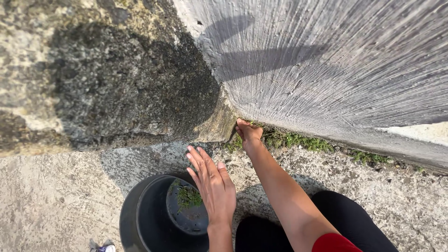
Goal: Pulling weeds from the base of a wall and placing them into a black bucket.
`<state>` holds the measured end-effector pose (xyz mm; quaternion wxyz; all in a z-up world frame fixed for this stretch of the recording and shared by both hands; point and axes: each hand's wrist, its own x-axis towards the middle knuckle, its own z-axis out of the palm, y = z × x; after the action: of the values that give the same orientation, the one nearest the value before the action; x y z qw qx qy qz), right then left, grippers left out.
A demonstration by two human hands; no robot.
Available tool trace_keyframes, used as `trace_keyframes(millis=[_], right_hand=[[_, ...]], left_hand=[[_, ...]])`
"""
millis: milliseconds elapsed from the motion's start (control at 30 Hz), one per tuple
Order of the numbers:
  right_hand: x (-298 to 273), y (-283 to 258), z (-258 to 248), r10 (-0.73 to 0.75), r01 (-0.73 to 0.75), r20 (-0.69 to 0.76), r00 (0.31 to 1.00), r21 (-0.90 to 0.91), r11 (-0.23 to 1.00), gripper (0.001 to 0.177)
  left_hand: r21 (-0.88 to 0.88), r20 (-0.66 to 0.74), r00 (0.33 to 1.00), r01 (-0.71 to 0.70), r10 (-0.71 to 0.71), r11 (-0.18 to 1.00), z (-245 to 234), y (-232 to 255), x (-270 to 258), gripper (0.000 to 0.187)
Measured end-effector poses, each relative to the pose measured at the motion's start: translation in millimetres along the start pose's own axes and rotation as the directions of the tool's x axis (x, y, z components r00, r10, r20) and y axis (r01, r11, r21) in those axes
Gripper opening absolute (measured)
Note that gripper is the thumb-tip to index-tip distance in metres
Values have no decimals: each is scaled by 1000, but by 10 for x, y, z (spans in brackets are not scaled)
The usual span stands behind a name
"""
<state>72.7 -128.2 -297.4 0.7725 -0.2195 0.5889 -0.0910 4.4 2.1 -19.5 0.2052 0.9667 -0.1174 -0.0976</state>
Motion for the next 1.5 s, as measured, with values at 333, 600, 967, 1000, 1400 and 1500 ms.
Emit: trace_keyframes(millis=[333, 600, 967, 1000, 1400, 1500], right_hand=[[88, 43, -372, 28, -32, -29, 999, -166, 986, 14], [211, 16, -167, -22, 32, -65, 998, 157, 987, 14], [238, 171, -699, -231, 204, 28, 972, -579, 790, 20], [200, 187, -721, -261, 206, 18, 965, -668, 715, 20], [626, 451, -193, 116, -92, -177, 977, 139, 986, 43], [752, 530, -324, 55, -7, -229, 972, 208, 978, 24]], left_hand=[[4, 63, 997, 48, -48, 999, -13, 62, 29, 65], [-2, 60, 998, 24, -24, 1000, 30, 55, 9, 66], [-2, 46, 999, 15, -14, 1000, 1, 27, 13, 64], [8, 50, 999, 17, -17, 1000, 9, 13, 8, 64], [71, 92, 995, 40, -47, 997, 70, -86, 42, 66], [65, 87, 996, 19, -25, 998, 49, -91, 49, 66]])
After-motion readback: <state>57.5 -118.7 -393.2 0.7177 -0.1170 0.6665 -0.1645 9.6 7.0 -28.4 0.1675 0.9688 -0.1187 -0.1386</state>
